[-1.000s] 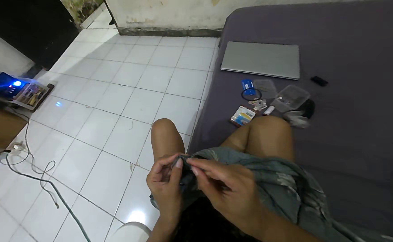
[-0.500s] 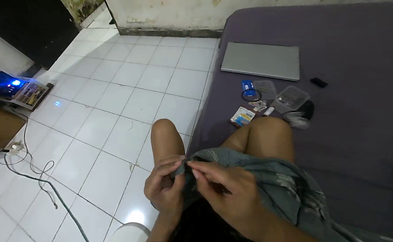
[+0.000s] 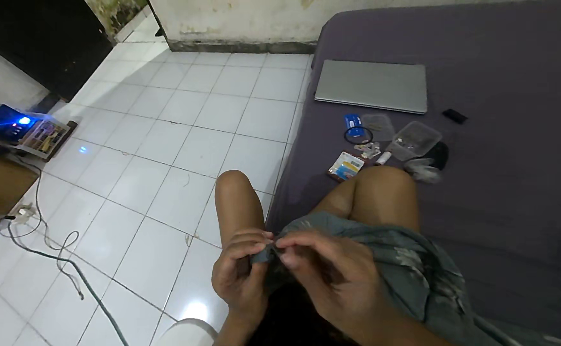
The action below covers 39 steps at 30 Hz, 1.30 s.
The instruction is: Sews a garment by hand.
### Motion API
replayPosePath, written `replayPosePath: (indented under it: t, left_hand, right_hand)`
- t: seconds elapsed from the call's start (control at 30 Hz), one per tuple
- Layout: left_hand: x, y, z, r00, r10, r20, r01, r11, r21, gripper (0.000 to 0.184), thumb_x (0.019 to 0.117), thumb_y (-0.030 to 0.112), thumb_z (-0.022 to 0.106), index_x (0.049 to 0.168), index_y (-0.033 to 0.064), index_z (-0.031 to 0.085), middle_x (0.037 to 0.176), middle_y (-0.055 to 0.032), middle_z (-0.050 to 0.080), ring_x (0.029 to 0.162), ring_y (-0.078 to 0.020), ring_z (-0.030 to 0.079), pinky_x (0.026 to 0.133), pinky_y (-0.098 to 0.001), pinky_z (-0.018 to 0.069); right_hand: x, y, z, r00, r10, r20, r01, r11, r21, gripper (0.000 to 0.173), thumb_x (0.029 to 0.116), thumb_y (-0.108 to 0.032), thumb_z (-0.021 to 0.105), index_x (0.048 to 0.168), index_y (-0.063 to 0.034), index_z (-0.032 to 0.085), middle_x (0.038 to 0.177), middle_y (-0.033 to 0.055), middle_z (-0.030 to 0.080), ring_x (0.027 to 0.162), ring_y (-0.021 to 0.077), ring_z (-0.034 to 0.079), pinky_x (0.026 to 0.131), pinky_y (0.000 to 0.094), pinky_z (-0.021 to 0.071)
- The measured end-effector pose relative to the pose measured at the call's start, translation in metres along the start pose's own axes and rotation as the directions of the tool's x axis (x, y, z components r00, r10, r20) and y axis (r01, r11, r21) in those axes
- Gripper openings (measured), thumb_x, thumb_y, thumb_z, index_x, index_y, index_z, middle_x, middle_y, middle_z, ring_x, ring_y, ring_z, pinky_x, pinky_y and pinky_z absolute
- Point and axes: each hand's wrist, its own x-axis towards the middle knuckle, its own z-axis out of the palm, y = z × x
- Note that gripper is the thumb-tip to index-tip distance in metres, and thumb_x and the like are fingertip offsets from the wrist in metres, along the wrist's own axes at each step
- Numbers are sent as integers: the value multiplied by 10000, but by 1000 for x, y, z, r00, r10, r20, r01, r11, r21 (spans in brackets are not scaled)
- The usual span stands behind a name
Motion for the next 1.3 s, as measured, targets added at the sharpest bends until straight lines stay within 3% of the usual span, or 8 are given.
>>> replayPosePath:
  t: [0.3, 0.47, 0.6, 0.73, 0.9, 1.1, 1.2, 1.3]
  left_hand:
    - [0, 2, -1, 996, -60, 72, 66, 993, -95, 160, 1020, 169, 611, 1133, 164, 725, 1092, 126, 727, 1070, 22, 657, 942, -153, 519]
    - [2, 4, -4, 979, -118, 169, 137, 985, -102, 144, 1033, 213, 597, 1113, 165, 707, 1101, 139, 705, 1093, 36, 627, 962, -150, 495]
    - [1, 9, -8, 925, -341, 169, 368, 913, -176, 169, 1015, 229, 615, 1107, 179, 748, 1080, 91, 749, 1039, -3, 681, 921, -184, 546]
    - [5, 16, -19, 871, -460, 174, 489, 844, -219, 188, 1009, 257, 622, 1085, 156, 761, 1061, 42, 764, 1017, -29, 700, 907, -202, 563]
    - [13, 22, -33, 814, -540, 214, 580, 778, -242, 193, 1009, 279, 614, 1081, 164, 752, 1067, 56, 754, 1015, -19, 691, 907, -200, 556]
    - [21, 21, -47, 800, -535, 271, 592, 776, -216, 177, 1021, 296, 594, 1075, 192, 727, 1061, 84, 727, 1037, -22, 665, 936, -208, 531]
    - [19, 19, -44, 773, -553, 310, 624, 750, -220, 183, 1030, 284, 580, 1089, 186, 722, 1063, 89, 722, 1042, -13, 656, 939, -209, 525]
    - [18, 18, -39, 770, -568, 290, 634, 732, -250, 175, 1020, 279, 595, 1082, 186, 730, 1059, 78, 732, 1036, -17, 664, 937, -208, 528]
  right_hand:
    - [15, 20, -18, 931, 218, 292, -341, 804, 487, 167, 963, -220, 697, 983, -73, 772, 912, -84, 616, 765, -122, 517, 647, 33, 434]
    - [19, 22, -18, 878, 278, 390, -469, 664, 583, 167, 1007, -258, 627, 965, -126, 719, 960, -134, 637, 881, -98, 577, 745, 77, 487]
    - [29, 25, -24, 797, 491, 352, -583, 473, 660, 219, 1087, -201, 437, 1062, -163, 652, 849, -146, 678, 602, -83, 554, 559, 93, 475]
    - [36, 54, -68, 774, 609, 171, -567, 547, 617, 260, 1087, -147, 361, 981, -209, 589, 664, -175, 541, 503, -85, 458, 480, 81, 403]
    - [26, 105, -163, 774, 633, -32, -527, 671, 521, 298, 1084, -241, 430, 918, -293, 672, 619, -214, 525, 504, -107, 431, 497, 71, 370]
    - [-5, 135, -270, 653, 710, -264, -331, 581, 744, 433, 1124, -179, 268, 901, -175, 639, 592, -157, 563, 483, -102, 473, 490, 47, 396]
    - [-21, 144, -295, 681, 696, -229, -240, 507, 828, 391, 1112, -147, 309, 922, -139, 651, 632, -129, 590, 500, -89, 500, 495, 44, 417]
    - [-20, 140, -297, 622, 730, -282, -271, 540, 797, 429, 1121, -160, 250, 896, -163, 616, 599, -146, 560, 479, -102, 470, 479, 39, 395]
